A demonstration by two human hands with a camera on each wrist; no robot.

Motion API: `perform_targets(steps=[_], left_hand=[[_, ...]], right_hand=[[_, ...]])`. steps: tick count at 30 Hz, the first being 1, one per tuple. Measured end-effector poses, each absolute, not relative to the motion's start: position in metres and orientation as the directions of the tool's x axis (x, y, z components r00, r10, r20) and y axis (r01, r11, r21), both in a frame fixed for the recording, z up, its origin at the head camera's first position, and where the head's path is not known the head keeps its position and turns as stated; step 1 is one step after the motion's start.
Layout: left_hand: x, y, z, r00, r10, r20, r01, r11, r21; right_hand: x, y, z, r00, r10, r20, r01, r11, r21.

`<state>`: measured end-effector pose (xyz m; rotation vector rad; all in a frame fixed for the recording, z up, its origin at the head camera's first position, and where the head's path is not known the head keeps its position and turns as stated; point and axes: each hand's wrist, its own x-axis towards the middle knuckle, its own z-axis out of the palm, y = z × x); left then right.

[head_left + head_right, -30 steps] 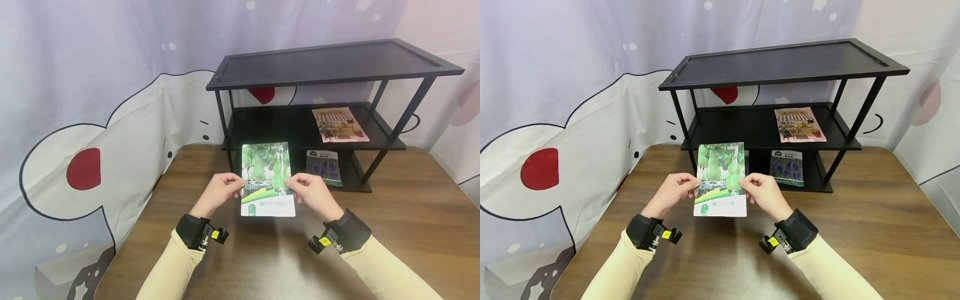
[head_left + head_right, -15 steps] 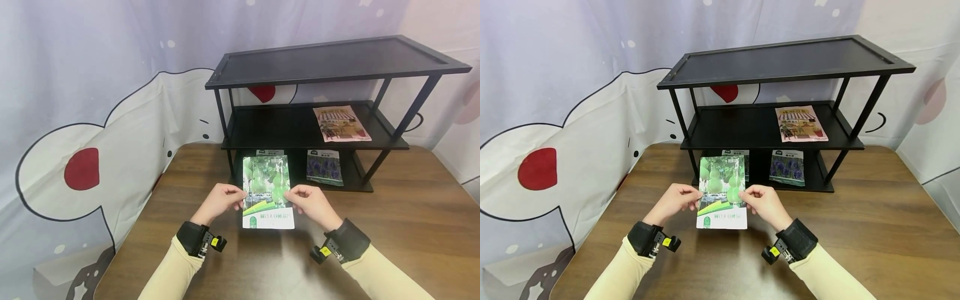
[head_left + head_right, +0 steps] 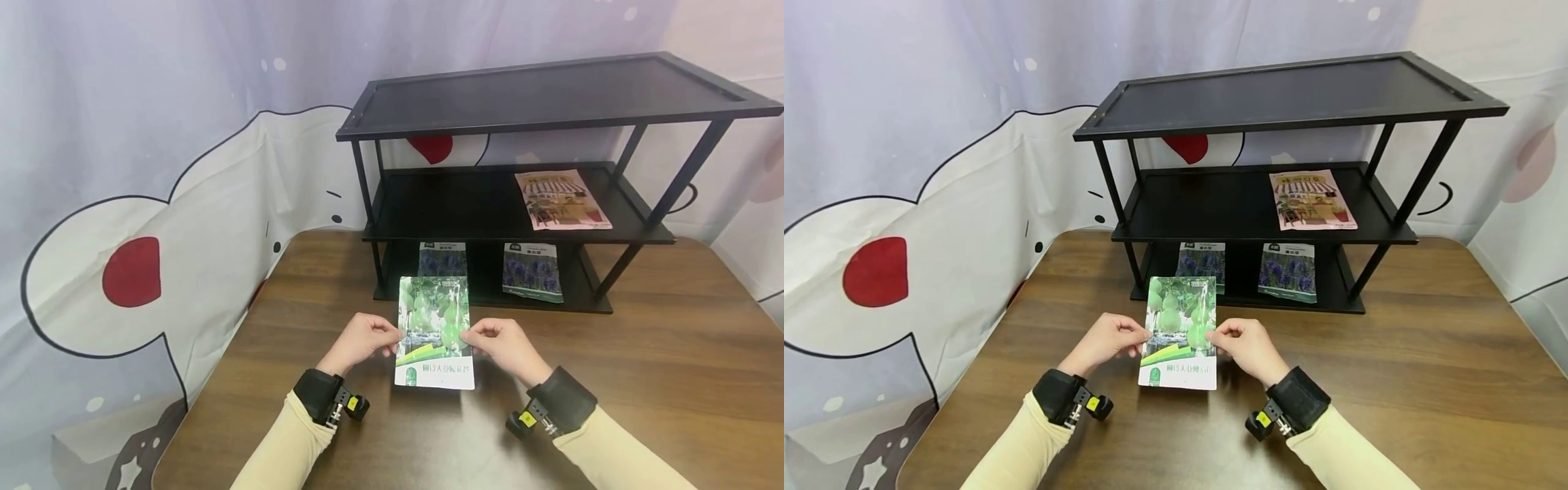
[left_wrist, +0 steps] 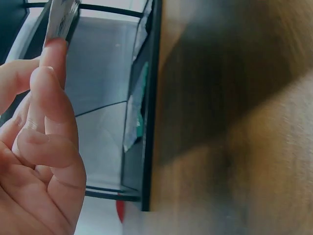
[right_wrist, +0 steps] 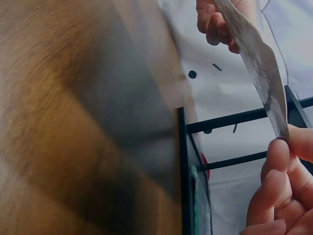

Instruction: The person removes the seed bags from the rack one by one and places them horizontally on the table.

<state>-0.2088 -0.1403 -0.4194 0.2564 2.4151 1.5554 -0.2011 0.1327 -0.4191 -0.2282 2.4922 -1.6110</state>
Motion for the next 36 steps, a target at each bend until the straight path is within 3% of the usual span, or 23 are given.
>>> perform_targets(steps=[19, 29, 36], left_hand=[[-0.205, -0.142, -0.444, -0.952, 0.261, -0.16, -0.03, 0.439, 0.898], [-0.207, -0.144, -0.458, -0.95, 0.222, -0.221, -0.095, 0.468, 0.879], [-0.211, -0.147, -0.463, -0.953, 0.214, -0.214, -0.073, 0.526, 0.847]], right_hand=[[-0.203, 0.131, -0.443, -0.964, -0.258, -0.059, -0.083, 0.509, -0.857], [-0.207, 0.123, -0.457, -0.937, -0.344, -0.058, -0.156, 0.56, -0.814], [-0.213, 0.114, -0.463, -0.924, -0.373, -0.079, -0.183, 0.615, -0.767]])
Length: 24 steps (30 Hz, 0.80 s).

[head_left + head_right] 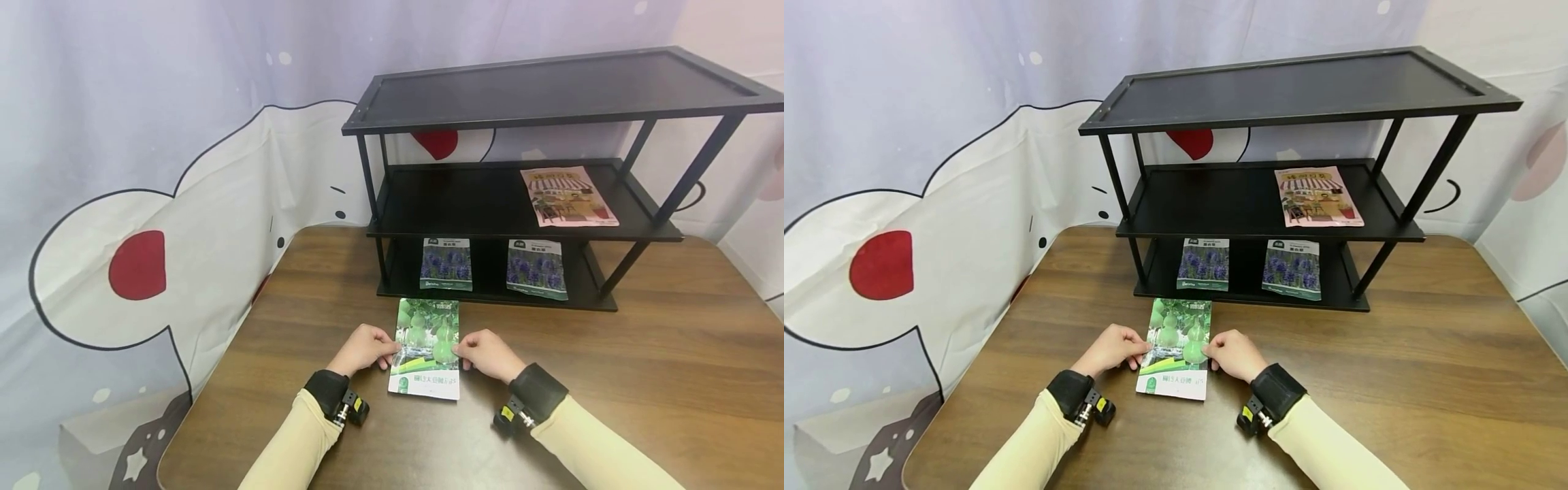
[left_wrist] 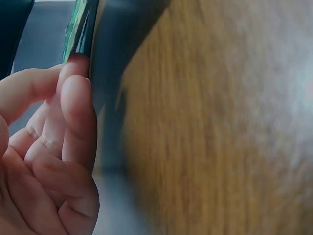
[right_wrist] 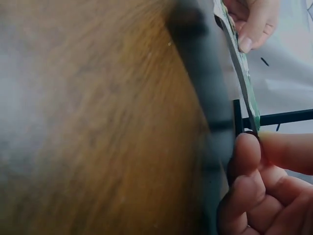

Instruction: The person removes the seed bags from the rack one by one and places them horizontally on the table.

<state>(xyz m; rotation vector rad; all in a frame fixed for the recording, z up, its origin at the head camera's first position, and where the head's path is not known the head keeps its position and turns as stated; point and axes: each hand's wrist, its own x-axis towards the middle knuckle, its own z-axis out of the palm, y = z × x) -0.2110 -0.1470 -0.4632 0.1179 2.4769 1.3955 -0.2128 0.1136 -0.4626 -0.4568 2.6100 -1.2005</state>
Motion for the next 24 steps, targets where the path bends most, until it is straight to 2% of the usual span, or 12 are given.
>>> perform_targets(steps=[7, 13, 24], left_hand=[[-0.213, -0.147, -0.465, -0.948, 0.207, -0.241, -0.085, 0.567, 0.819], [-0.215, -0.148, -0.465, -0.944, 0.21, -0.254, -0.095, 0.566, 0.819], [-0.217, -0.146, -0.465, -0.932, 0.186, -0.31, -0.136, 0.615, 0.777]], right_hand=[[-0.215, 0.107, -0.46, -0.919, -0.373, -0.131, -0.182, 0.692, -0.698], [-0.216, 0.102, -0.459, -0.928, -0.352, -0.124, -0.207, 0.761, -0.615], [-0.214, 0.098, -0.455, -0.928, -0.35, -0.129, -0.22, 0.793, -0.568]])
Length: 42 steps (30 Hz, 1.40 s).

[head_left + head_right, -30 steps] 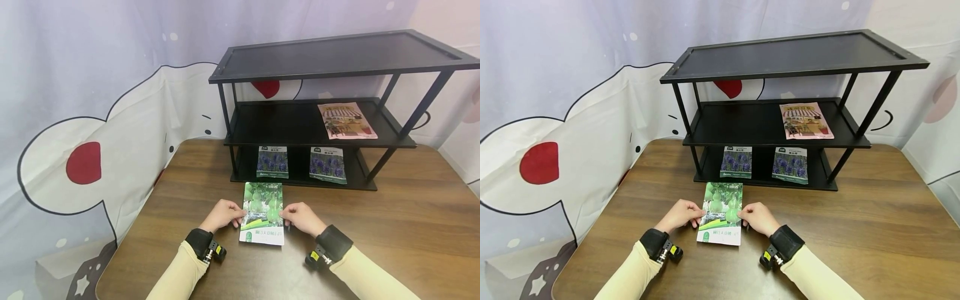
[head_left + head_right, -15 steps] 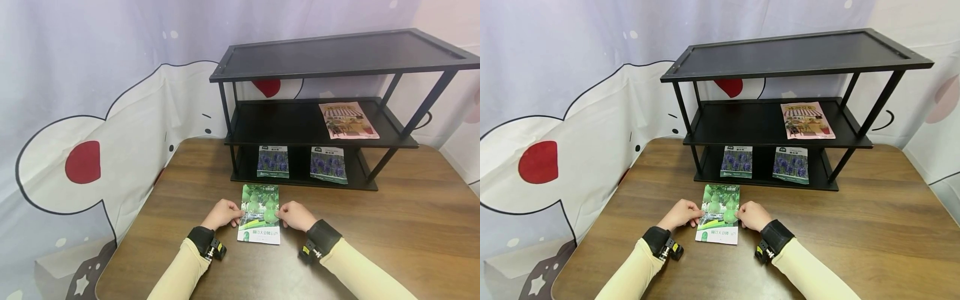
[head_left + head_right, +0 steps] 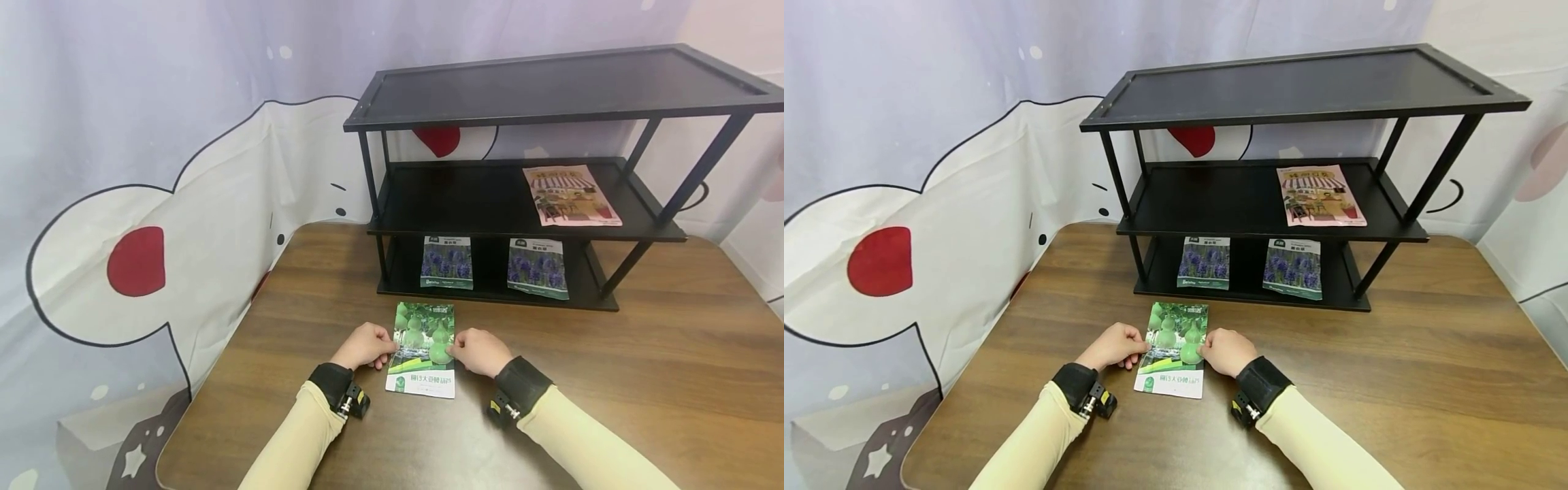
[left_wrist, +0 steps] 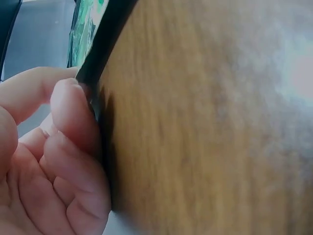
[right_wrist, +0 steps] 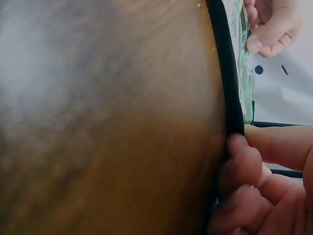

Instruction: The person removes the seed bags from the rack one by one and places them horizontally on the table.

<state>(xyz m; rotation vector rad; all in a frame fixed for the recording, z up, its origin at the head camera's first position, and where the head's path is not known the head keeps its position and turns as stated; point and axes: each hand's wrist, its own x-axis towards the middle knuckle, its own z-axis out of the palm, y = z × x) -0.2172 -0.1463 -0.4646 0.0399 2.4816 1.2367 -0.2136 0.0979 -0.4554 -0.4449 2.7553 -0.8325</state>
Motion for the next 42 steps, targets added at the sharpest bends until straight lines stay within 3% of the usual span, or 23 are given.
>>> perform_targets(steps=[14, 22, 27, 32, 42], left_hand=[[-0.221, -0.146, -0.459, -0.926, 0.189, -0.328, -0.142, 0.63, 0.763], [-0.22, -0.145, -0.457, -0.924, 0.2, -0.326, -0.146, 0.602, 0.785], [-0.217, -0.141, -0.445, -0.937, 0.197, -0.29, -0.171, 0.464, 0.869], [-0.218, -0.123, -0.42, -0.966, 0.205, -0.156, -0.09, 0.299, 0.95], [-0.242, -0.053, -0.349, -0.969, 0.246, 0.006, 0.041, 0.137, 0.99]], right_hand=[[-0.215, 0.101, -0.453, -0.937, -0.334, -0.104, -0.229, 0.809, -0.542], [-0.219, 0.106, -0.454, -0.923, -0.354, -0.151, -0.19, 0.759, -0.622], [-0.222, 0.114, -0.449, -0.9, -0.401, -0.17, -0.133, 0.626, -0.768], [-0.223, 0.129, -0.431, -0.912, -0.382, -0.153, -0.079, 0.526, -0.847], [-0.225, 0.199, -0.359, -0.967, -0.252, -0.025, -0.132, 0.583, -0.802]])
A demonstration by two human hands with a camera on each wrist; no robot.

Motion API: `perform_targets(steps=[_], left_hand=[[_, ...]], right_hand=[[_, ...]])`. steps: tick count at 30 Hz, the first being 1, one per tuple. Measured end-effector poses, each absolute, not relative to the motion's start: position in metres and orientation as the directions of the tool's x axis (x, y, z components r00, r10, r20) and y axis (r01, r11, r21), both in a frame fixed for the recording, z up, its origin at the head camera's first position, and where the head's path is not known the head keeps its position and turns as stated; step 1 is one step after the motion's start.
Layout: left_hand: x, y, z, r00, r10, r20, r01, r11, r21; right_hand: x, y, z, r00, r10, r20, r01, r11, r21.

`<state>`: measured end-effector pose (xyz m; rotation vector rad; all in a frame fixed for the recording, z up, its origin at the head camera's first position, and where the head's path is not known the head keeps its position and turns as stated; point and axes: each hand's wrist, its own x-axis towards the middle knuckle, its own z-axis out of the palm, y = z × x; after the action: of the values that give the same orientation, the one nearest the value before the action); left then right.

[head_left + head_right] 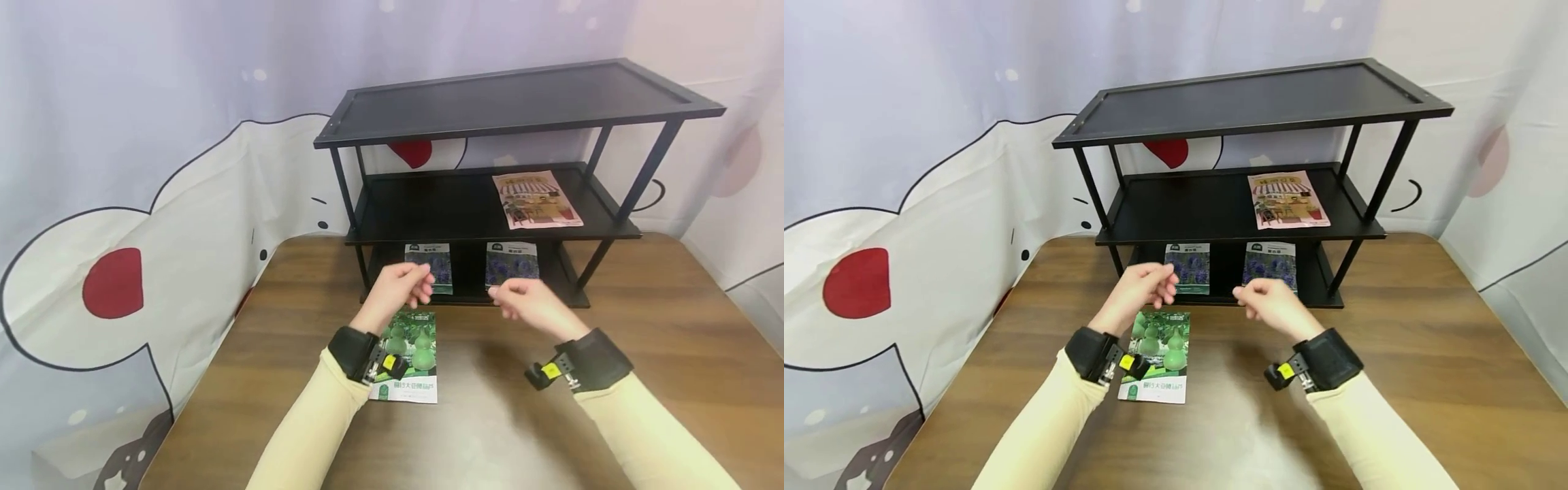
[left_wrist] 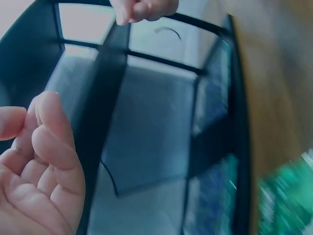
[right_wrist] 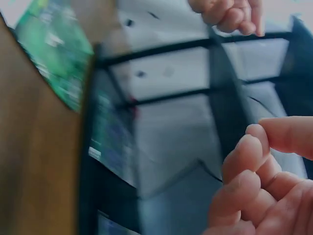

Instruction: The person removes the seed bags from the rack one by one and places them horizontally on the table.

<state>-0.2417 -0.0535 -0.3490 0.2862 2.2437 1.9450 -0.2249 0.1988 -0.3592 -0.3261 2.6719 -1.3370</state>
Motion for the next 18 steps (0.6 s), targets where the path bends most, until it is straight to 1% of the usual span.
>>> perform_targets(steps=[4, 7, 9, 11, 13, 16, 18], left_hand=[[-0.257, -0.024, -0.327, -0.974, 0.216, 0.071, 0.094, 0.095, 0.991], [-0.27, -0.008, -0.314, -0.981, 0.163, 0.109, 0.126, 0.101, 0.987], [-0.281, 0.003, -0.304, -0.985, 0.133, 0.113, 0.128, 0.118, 0.985], [-0.295, 0.013, -0.294, -0.99, 0.117, 0.078, 0.093, 0.121, 0.988], [-0.311, 0.021, -0.284, -0.993, 0.116, 0.012, 0.025, 0.116, 0.993], [-0.332, 0.032, -0.272, -0.986, 0.142, -0.092, -0.076, 0.116, 0.99], [-0.342, 0.037, -0.27, -0.978, 0.151, -0.141, -0.126, 0.101, 0.987]], right_hand=[[-0.226, 0.223, -0.329, -0.985, -0.166, 0.037, -0.127, 0.574, -0.809], [-0.234, 0.232, -0.31, -0.991, -0.113, 0.069, -0.122, 0.581, -0.805], [-0.244, 0.237, -0.298, -0.994, -0.081, 0.075, -0.109, 0.593, -0.798], [-0.255, 0.242, -0.284, -0.996, -0.064, 0.057, -0.084, 0.611, -0.787], [-0.27, 0.247, -0.27, -0.997, -0.073, 0.027, -0.068, 0.635, -0.77], [-0.294, 0.252, -0.256, -0.995, -0.082, -0.053, -0.009, 0.618, -0.786], [-0.309, 0.253, -0.252, -0.99, -0.083, -0.117, 0.044, 0.601, -0.798]])
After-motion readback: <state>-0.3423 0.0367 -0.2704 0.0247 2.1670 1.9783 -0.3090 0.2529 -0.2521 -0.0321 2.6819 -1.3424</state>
